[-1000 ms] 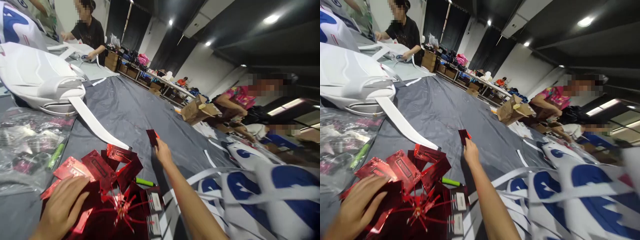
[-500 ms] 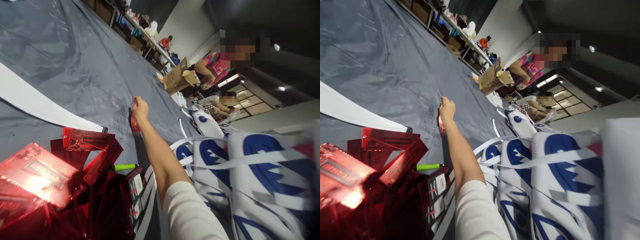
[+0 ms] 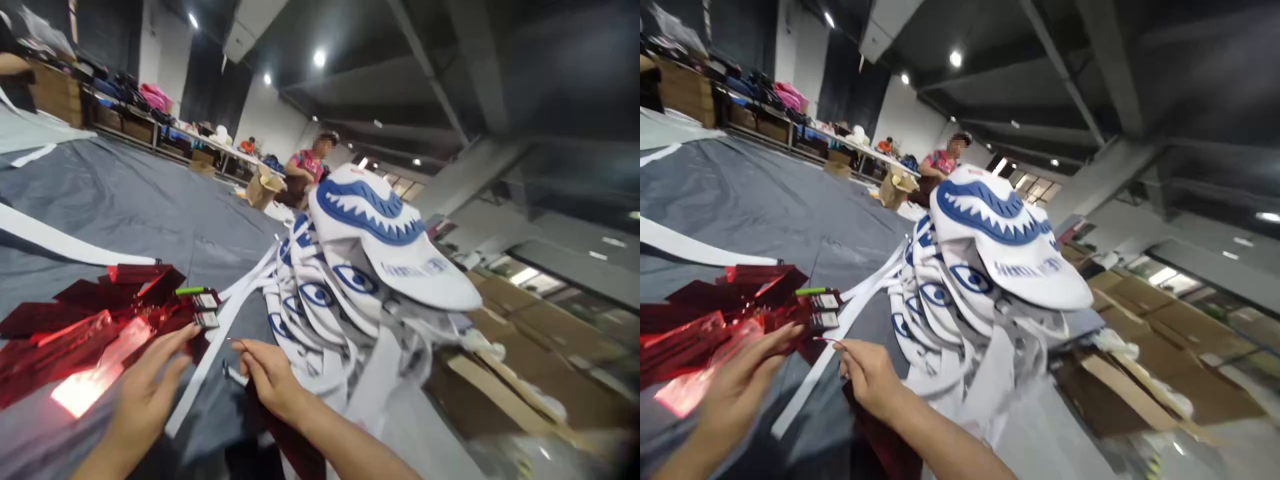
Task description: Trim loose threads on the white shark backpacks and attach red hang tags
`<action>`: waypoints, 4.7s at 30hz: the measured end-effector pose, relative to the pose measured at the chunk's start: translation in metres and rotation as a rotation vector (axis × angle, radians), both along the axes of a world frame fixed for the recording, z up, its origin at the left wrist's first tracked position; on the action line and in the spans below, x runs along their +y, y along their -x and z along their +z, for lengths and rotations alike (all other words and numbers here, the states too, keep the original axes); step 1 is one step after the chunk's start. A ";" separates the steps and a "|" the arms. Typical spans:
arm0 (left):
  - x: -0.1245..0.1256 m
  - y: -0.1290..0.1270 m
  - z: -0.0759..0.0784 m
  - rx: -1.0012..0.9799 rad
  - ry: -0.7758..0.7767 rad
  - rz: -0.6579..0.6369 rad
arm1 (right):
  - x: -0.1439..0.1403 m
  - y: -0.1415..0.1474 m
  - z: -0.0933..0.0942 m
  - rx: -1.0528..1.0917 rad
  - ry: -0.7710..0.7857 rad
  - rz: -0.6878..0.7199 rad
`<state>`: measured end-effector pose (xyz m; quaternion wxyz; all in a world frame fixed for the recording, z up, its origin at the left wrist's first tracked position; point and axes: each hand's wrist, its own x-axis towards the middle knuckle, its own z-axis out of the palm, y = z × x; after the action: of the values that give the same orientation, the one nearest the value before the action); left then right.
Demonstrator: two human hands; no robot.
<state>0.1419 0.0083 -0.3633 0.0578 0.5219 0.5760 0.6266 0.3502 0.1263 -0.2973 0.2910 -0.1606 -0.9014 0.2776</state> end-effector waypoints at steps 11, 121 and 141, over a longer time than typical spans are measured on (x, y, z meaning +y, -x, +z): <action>-0.025 -0.147 -0.008 -0.235 0.238 -0.422 | -0.104 -0.065 -0.077 0.238 0.603 -0.163; 0.207 -0.198 -0.035 0.534 0.629 -0.748 | 0.091 -0.177 -0.096 -0.369 -0.262 -0.454; 0.194 -0.198 -0.036 0.500 0.614 -0.629 | 0.110 -0.172 -0.084 -0.465 0.240 -0.754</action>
<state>0.3398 0.2023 -0.3994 0.2548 0.7631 0.5450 0.2361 0.5227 0.2367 -0.3809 0.1411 -0.5681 -0.7827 0.2115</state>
